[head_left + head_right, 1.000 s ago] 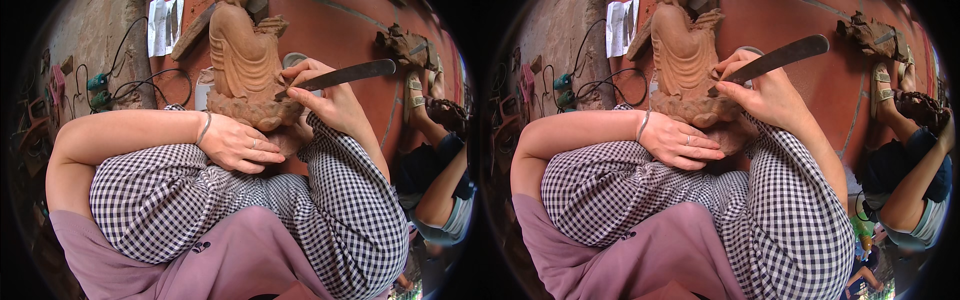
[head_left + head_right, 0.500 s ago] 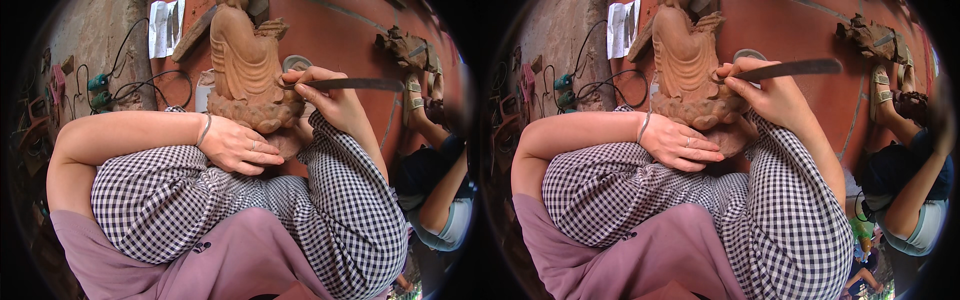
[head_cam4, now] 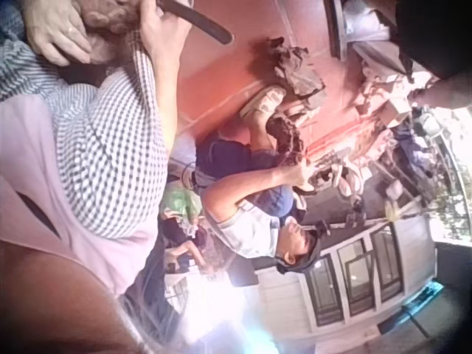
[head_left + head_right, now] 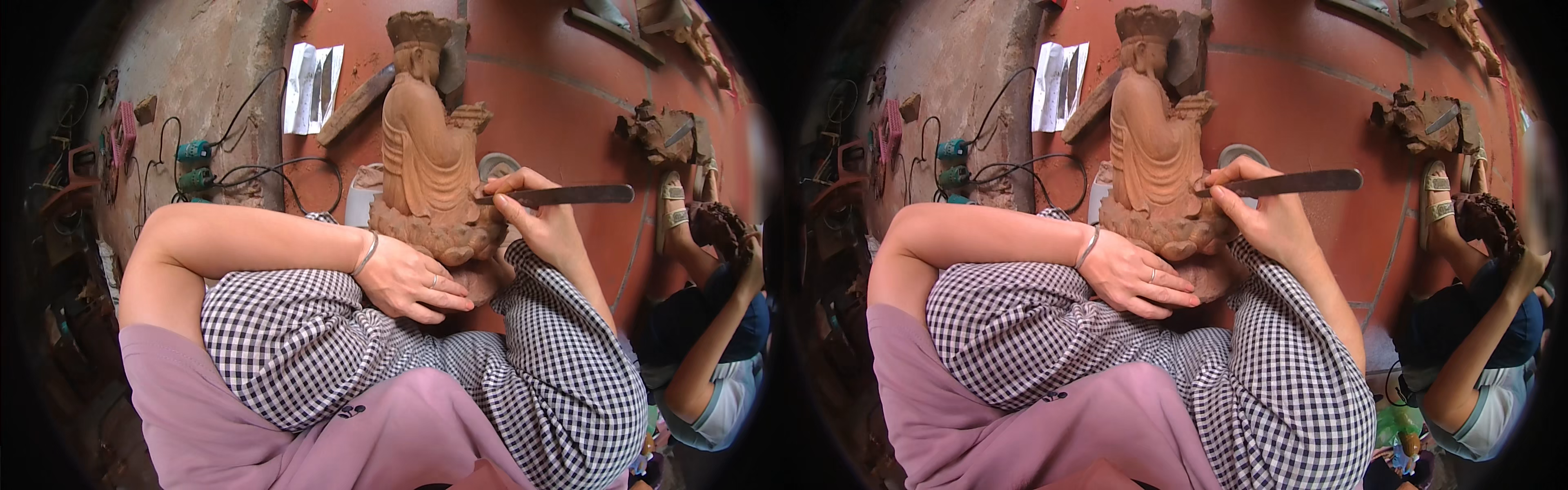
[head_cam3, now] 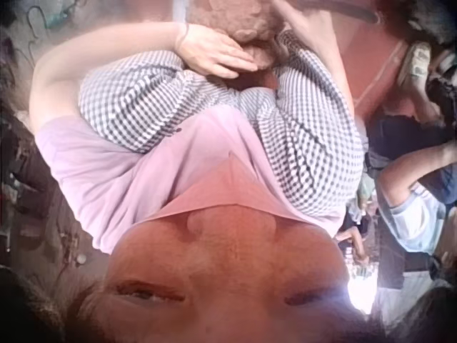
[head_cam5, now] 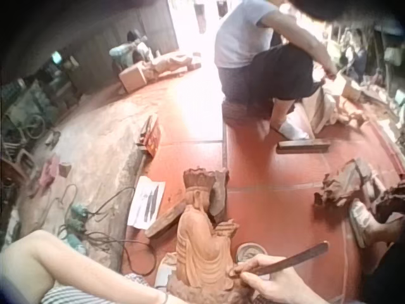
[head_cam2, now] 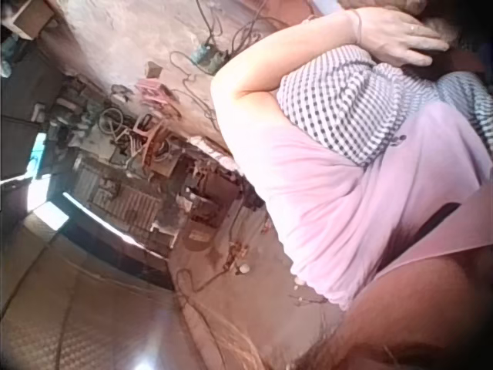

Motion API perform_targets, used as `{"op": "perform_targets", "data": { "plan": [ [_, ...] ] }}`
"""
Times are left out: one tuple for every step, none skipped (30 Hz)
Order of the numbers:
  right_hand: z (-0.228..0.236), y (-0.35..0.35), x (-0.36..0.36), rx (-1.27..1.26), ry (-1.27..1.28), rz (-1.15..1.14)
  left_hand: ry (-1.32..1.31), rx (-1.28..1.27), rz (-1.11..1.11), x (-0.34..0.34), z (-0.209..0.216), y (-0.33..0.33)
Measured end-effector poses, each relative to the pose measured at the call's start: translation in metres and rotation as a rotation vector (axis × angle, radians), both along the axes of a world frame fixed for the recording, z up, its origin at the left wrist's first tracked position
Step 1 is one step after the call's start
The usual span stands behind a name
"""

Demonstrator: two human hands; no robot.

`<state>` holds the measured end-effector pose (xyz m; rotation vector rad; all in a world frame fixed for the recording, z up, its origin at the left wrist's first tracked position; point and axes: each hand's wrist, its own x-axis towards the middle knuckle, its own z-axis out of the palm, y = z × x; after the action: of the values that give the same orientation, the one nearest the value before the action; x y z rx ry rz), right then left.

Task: The person carves a clay sculpture of a seated figure using a metal tool and sandpaper. They refine the folds of the garment and smooth the surface while seated on the floor in a workshop.

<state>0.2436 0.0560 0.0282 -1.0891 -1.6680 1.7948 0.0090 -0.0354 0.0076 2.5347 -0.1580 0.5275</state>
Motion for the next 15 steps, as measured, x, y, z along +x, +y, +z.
{"op": "perform_targets", "data": {
  "plan": [
    [-0.005,-0.004,0.003,0.009,0.033,-0.056,0.005,-0.039,-0.029,0.002,0.000,0.003],
    [-0.009,-0.005,0.010,0.034,0.043,-0.132,-0.012,-0.049,-0.054,0.006,-0.004,0.010],
    [-0.012,-0.002,0.007,0.195,-0.020,-0.076,0.002,-0.063,-0.032,0.001,-0.006,0.006],
    [-0.020,-0.003,0.011,0.273,0.048,-0.117,0.009,-0.080,-0.024,-0.001,-0.008,0.001],
    [-0.021,-0.004,0.012,0.265,0.063,-0.147,0.055,-0.058,-0.028,0.000,-0.002,0.002],
    [-0.021,-0.005,0.012,0.257,0.083,-0.171,0.078,-0.078,-0.030,-0.001,0.001,0.003],
    [-0.020,-0.004,0.013,0.271,0.063,-0.181,0.090,-0.085,-0.029,0.000,0.003,0.004],
    [-0.020,-0.002,0.013,0.279,0.052,-0.186,0.109,-0.095,-0.021,-0.001,0.006,0.004],
    [-0.022,0.000,0.017,0.344,-0.019,-0.179,0.124,-0.076,-0.023,0.001,0.008,0.006],
    [-0.025,0.001,0.019,0.404,-0.084,-0.165,0.144,-0.060,-0.015,0.002,0.011,0.006],
    [-0.027,0.000,0.020,0.381,-0.083,-0.184,0.163,-0.119,-0.014,0.005,0.019,0.010],
    [-0.025,-0.002,0.026,0.299,-0.155,-0.132,0.185,-0.152,0.001,0.006,0.020,0.010],
    [-0.024,-0.006,0.028,0.285,-0.157,-0.128,0.210,-0.186,0.020,0.005,0.024,0.010],
    [-0.024,-0.009,0.031,0.271,-0.159,-0.122,0.235,-0.222,0.040,0.007,0.028,0.011],
    [-0.025,-0.009,0.037,0.234,-0.176,-0.095,0.259,-0.253,0.086,0.009,0.033,0.012]
  ]
}}
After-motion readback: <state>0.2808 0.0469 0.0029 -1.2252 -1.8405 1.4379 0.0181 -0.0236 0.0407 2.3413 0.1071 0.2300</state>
